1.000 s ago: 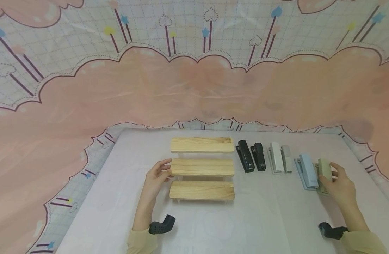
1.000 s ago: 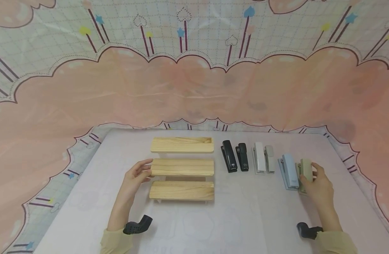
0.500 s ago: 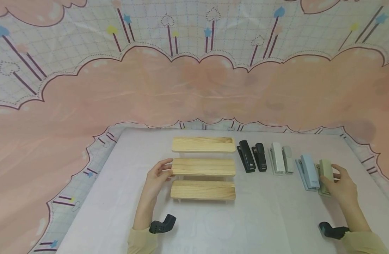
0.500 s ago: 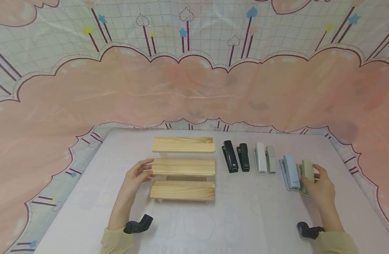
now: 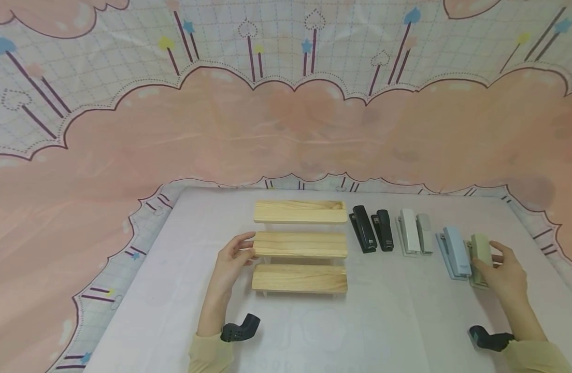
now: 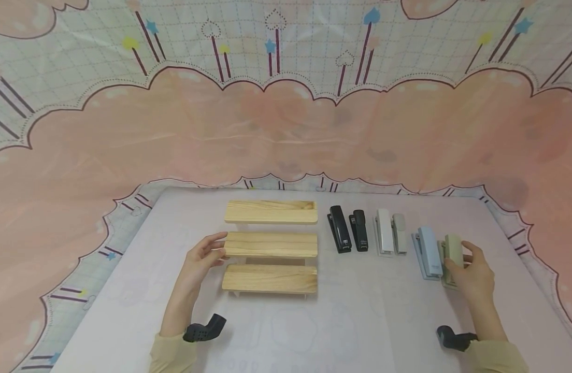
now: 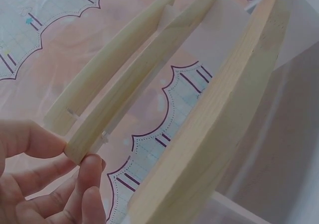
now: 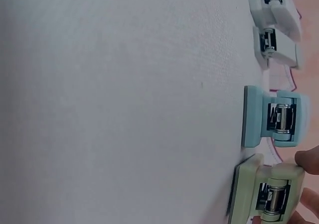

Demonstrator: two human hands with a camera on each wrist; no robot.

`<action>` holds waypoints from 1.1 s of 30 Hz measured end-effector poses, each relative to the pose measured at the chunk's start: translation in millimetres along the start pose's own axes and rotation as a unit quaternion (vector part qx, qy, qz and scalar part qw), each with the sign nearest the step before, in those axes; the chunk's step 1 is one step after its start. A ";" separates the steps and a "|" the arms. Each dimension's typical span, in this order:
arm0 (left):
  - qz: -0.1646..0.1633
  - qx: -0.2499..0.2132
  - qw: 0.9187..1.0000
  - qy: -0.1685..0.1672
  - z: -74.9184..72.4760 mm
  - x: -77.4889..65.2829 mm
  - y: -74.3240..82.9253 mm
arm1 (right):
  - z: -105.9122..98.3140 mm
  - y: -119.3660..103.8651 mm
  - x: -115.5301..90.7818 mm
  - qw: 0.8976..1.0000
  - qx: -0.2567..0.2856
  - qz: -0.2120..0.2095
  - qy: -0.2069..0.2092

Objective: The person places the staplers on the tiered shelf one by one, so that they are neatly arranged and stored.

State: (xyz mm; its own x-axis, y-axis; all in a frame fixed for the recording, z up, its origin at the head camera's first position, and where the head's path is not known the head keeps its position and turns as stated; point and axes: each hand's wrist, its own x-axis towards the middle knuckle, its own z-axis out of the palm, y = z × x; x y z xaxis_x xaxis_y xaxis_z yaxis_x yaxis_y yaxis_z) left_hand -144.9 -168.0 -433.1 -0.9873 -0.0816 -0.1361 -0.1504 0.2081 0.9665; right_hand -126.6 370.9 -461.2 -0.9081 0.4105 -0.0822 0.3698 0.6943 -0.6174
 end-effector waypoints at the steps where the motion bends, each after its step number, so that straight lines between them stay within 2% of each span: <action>1: -0.001 -0.001 1.000 0.000 0.0 0.0 -0.1 | -0.5 0.1 0.1 1.000 0.001 0.001 -0.001; 17: -0.003 -0.004 1.000 0.004 0.5 1.9 -3.8 | -18.0 -4.4 -1.6 1.000 0.010 -0.015 0.018; 26: -0.002 -0.004 1.000 0.007 0.8 2.0 -3.7 | -26.6 -23.5 -4.9 0.999 0.010 -0.035 0.032; 33: -0.001 -0.007 1.000 0.004 0.0 1.7 -3.9 | -28.5 -40.1 -6.8 0.995 0.007 -0.077 0.057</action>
State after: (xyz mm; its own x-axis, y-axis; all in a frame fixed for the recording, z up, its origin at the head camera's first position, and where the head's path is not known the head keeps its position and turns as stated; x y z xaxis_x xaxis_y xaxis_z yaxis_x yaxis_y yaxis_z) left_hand -145.9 -169.0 -437.0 -0.9864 -0.0907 -0.1368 -0.1523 0.1950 0.9689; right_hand -129.7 357.1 -413.5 -0.9254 0.3647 0.1031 0.2245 0.7467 -0.6261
